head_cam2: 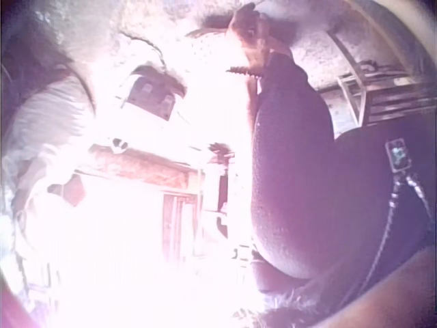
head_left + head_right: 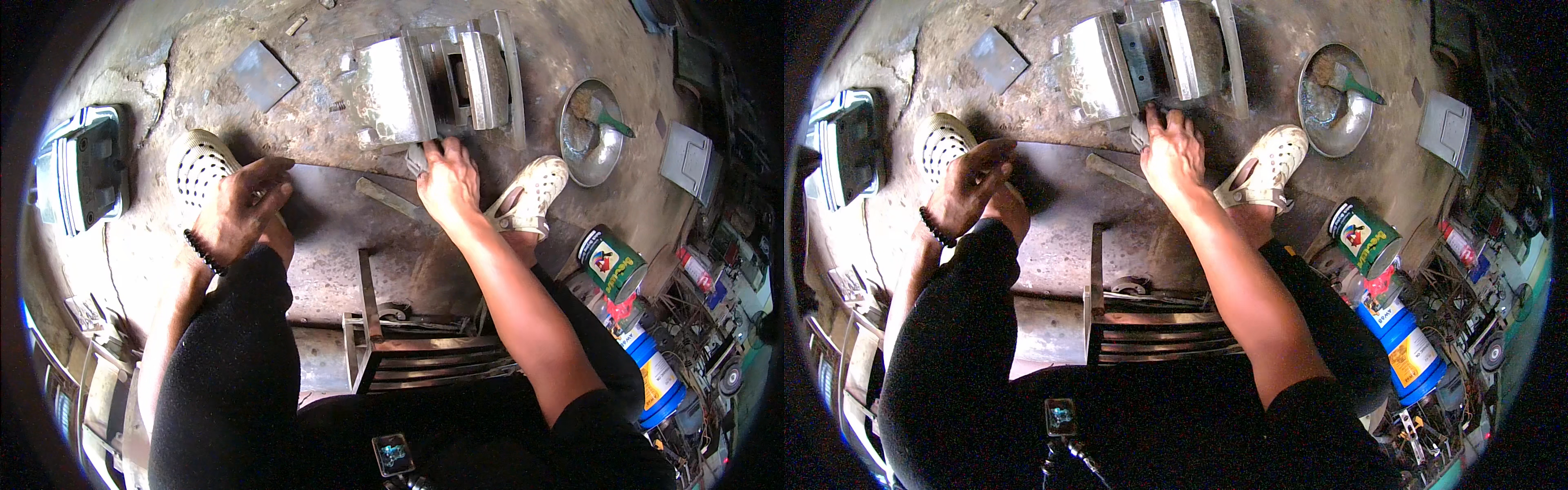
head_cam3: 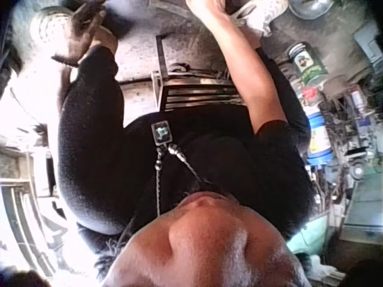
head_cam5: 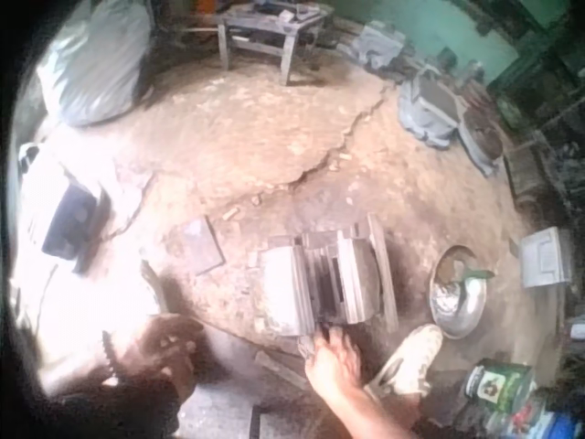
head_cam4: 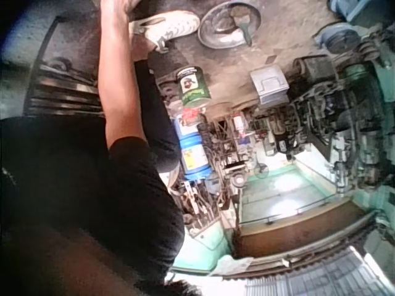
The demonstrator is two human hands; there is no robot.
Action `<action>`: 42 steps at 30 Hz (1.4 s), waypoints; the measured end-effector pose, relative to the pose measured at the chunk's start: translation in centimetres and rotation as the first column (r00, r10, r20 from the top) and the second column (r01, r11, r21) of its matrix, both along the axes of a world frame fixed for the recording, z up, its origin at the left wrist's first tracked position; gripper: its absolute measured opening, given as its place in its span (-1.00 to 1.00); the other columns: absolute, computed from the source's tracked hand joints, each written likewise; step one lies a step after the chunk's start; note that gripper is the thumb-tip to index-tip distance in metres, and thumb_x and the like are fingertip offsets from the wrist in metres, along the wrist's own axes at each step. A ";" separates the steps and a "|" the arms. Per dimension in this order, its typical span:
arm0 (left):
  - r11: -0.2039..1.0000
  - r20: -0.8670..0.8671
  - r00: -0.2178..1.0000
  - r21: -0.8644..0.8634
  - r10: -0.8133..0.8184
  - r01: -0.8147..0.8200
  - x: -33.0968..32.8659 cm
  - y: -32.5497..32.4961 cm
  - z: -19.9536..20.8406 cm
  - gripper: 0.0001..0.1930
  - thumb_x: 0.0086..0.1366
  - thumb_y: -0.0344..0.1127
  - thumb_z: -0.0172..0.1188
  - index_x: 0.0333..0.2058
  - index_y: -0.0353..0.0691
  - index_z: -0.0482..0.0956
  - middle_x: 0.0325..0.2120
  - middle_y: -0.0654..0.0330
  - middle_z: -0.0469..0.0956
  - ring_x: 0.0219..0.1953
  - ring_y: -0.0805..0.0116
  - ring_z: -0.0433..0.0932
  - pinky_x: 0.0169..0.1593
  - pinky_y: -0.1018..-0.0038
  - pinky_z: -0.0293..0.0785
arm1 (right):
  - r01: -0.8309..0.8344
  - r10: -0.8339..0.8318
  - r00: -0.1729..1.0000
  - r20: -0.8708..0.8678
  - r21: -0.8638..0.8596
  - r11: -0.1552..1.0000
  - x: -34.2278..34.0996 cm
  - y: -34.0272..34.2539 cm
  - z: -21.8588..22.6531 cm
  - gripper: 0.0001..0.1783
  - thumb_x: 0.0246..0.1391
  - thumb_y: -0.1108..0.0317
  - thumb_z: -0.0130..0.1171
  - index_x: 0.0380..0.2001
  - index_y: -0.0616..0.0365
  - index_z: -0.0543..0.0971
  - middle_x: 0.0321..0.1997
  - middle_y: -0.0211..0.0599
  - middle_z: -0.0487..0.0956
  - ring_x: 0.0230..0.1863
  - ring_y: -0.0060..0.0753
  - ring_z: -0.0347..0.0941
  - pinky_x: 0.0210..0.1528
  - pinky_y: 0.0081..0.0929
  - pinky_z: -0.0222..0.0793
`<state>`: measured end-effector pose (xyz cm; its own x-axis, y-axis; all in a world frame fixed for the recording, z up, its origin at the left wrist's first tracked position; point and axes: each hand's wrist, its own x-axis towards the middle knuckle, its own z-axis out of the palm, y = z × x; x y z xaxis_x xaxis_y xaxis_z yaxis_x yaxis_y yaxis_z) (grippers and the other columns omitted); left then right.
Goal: The person sits on the floor and cleans a metal part using a cloth and a brush. They wipe the part, apply liquid from a bottle, and continue scrubbing with the brush.
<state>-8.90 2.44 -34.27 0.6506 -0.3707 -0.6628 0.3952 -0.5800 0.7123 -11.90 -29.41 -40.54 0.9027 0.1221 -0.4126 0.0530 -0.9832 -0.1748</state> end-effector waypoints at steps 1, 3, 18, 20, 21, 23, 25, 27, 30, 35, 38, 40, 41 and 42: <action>1.000 0.003 1.000 0.006 -0.003 0.003 0.0 0.0 0.0 -0.60 0.37 -0.35 0.08 0.12 -0.42 0.41 0.04 -0.05 0.54 0.07 0.24 0.52 0.14 0.39 0.41 | -0.042 0.038 0.998 -0.049 -0.090 0.995 -0.2 0.1 -0.2 -0.25 -0.07 0.35 0.25 0.28 0.06 0.34 -0.02 -0.03 0.43 -0.01 -0.01 0.43 0.05 -0.14 0.37; 1.000 0.009 1.000 0.000 0.002 -0.002 0.2 0.0 0.0 -0.61 0.37 -0.35 0.09 0.12 -0.41 0.41 0.03 -0.05 0.54 0.06 0.24 0.52 0.13 0.39 0.42 | 0.020 -0.030 0.993 -0.117 -0.081 0.997 -0.8 0.0 -0.4 -0.28 -0.07 0.38 0.22 0.25 0.10 0.36 -0.03 -0.02 0.42 0.00 0.01 0.42 0.06 -0.13 0.38; 0.999 0.004 0.999 -0.004 0.033 -0.033 -0.2 -0.2 0.3 -0.59 0.37 -0.27 0.11 0.10 -0.40 0.43 -0.01 -0.07 0.56 0.03 0.19 0.55 0.11 0.36 0.44 | 0.379 -0.388 0.921 0.041 0.140 0.915 -2.7 2.3 -0.9 -0.36 0.01 0.34 0.16 0.22 0.17 0.35 -0.05 0.05 0.39 -0.05 0.13 0.46 0.00 -0.13 0.44; 1.000 0.075 0.997 -0.014 0.028 -0.027 -0.2 -0.3 0.1 -0.61 0.36 -0.30 0.11 0.10 -0.34 0.45 -0.04 -0.06 0.58 -0.01 0.15 0.58 0.06 0.34 0.50 | 0.378 -0.377 0.926 -0.026 0.044 0.925 -2.2 2.9 -1.8 -0.25 -0.03 0.39 0.17 0.29 0.17 0.27 0.03 0.07 0.36 0.06 0.10 0.40 0.10 -0.14 0.38; 1.000 0.076 0.997 0.005 0.015 -0.015 -0.3 -0.2 0.1 -0.61 0.36 -0.30 0.11 0.10 -0.34 0.45 -0.04 -0.04 0.58 0.01 0.16 0.58 0.06 0.35 0.50 | 0.357 -0.356 0.934 -0.033 0.023 0.934 -2.3 3.1 -2.0 -0.21 -0.03 0.36 0.19 0.32 0.18 0.23 0.02 0.06 0.37 0.04 0.08 0.39 0.08 -0.13 0.38; 1.000 0.070 0.997 0.010 0.028 -0.029 -0.6 0.0 -0.1 -0.61 0.36 -0.30 0.11 0.10 -0.34 0.45 -0.04 -0.03 0.58 0.02 0.17 0.57 0.06 0.34 0.50 | 0.336 -0.335 0.942 -0.021 0.020 0.942 -2.4 3.1 -2.2 -0.16 -0.03 0.32 0.22 0.34 0.19 0.19 0.00 0.05 0.38 0.02 0.08 0.40 0.06 -0.10 0.39; 0.998 0.037 0.998 0.028 0.056 -0.057 -0.8 0.2 -0.4 -0.61 0.35 -0.31 0.12 0.11 -0.32 0.45 -0.04 -0.01 0.58 0.01 0.18 0.57 0.04 0.34 0.51 | 0.347 -0.346 0.937 -0.040 0.029 0.937 -2.4 2.7 -2.3 -0.16 -0.04 0.33 0.22 0.34 0.17 0.19 -0.01 0.06 0.39 0.01 0.10 0.42 0.06 -0.09 0.39; 0.999 0.062 0.997 0.001 0.042 -0.042 -0.9 0.4 -0.6 -0.61 0.35 -0.31 0.12 0.11 -0.31 0.45 -0.04 0.00 0.58 0.00 0.19 0.58 0.02 0.34 0.51 | 0.372 -0.368 0.928 -0.060 0.092 0.924 -2.2 2.4 -2.4 -0.15 -0.04 0.33 0.23 0.35 0.15 0.19 -0.01 0.08 0.39 0.00 0.13 0.43 0.07 -0.07 0.40; 0.999 0.071 0.997 0.006 0.044 -0.045 -1.1 0.5 -0.8 -0.62 0.35 -0.32 0.12 0.10 -0.28 0.46 -0.05 0.01 0.59 -0.02 0.21 0.58 -0.01 0.35 0.51 | 0.385 -0.379 0.923 -0.071 0.112 0.916 -1.8 2.2 -2.6 -0.15 -0.05 0.33 0.24 0.34 0.11 0.19 0.05 0.14 0.39 0.03 0.17 0.46 0.08 -0.07 0.42; 0.999 0.088 0.996 0.029 0.025 -0.028 -1.2 0.5 -0.7 -0.63 0.35 -0.34 0.10 0.11 -0.27 0.45 -0.05 0.03 0.59 -0.01 0.22 0.58 0.00 0.35 0.50 | 0.336 -0.327 0.940 -0.102 0.096 0.937 -0.9 2.3 -2.2 -0.18 -0.04 0.30 0.23 0.33 0.09 0.21 0.17 0.18 0.37 0.05 0.20 0.46 0.09 -0.10 0.44; 0.999 0.080 0.997 0.035 0.022 -0.024 -1.1 0.4 -0.6 -0.63 0.35 -0.35 0.10 0.11 -0.27 0.45 -0.04 0.03 0.59 -0.02 0.24 0.58 0.00 0.36 0.50 | 0.309 -0.282 0.936 -0.209 0.109 0.945 -0.4 2.3 -1.7 -0.17 -0.03 0.29 0.23 0.34 0.08 0.21 0.21 0.18 0.35 0.05 0.19 0.47 0.11 -0.11 0.43; 0.999 0.079 0.997 0.026 0.017 -0.019 -1.0 0.3 -0.4 -0.63 0.35 -0.35 0.10 0.11 -0.28 0.45 -0.05 0.03 0.59 -0.02 0.24 0.59 -0.01 0.36 0.50 | 0.287 -0.253 0.941 -0.226 0.130 0.949 -0.2 2.2 -1.2 -0.17 -0.03 0.28 0.23 0.34 0.07 0.20 0.22 0.19 0.35 0.06 0.18 0.47 0.12 -0.12 0.43; 0.999 0.085 0.996 0.046 0.012 -0.016 -1.0 0.3 -0.4 -0.64 0.35 -0.35 0.10 0.11 -0.28 0.45 -0.05 0.03 0.59 -0.02 0.25 0.59 -0.01 0.37 0.50 | 0.276 -0.242 0.947 -0.213 0.147 0.950 -0.1 2.2 -1.1 -0.18 -0.03 0.27 0.23 0.34 0.07 0.20 0.23 0.19 0.35 0.06 0.18 0.47 0.13 -0.12 0.43; 0.999 0.077 0.997 0.033 0.010 -0.013 -0.9 0.2 -0.3 -0.63 0.35 -0.35 0.10 0.11 -0.28 0.45 -0.04 0.03 0.59 -0.02 0.24 0.59 -0.01 0.37 0.50 | 0.271 -0.236 0.947 -0.220 0.146 0.952 0.0 2.1 -0.9 -0.18 -0.02 0.27 0.23 0.34 0.07 0.21 0.23 0.20 0.35 0.06 0.18 0.47 0.13 -0.12 0.43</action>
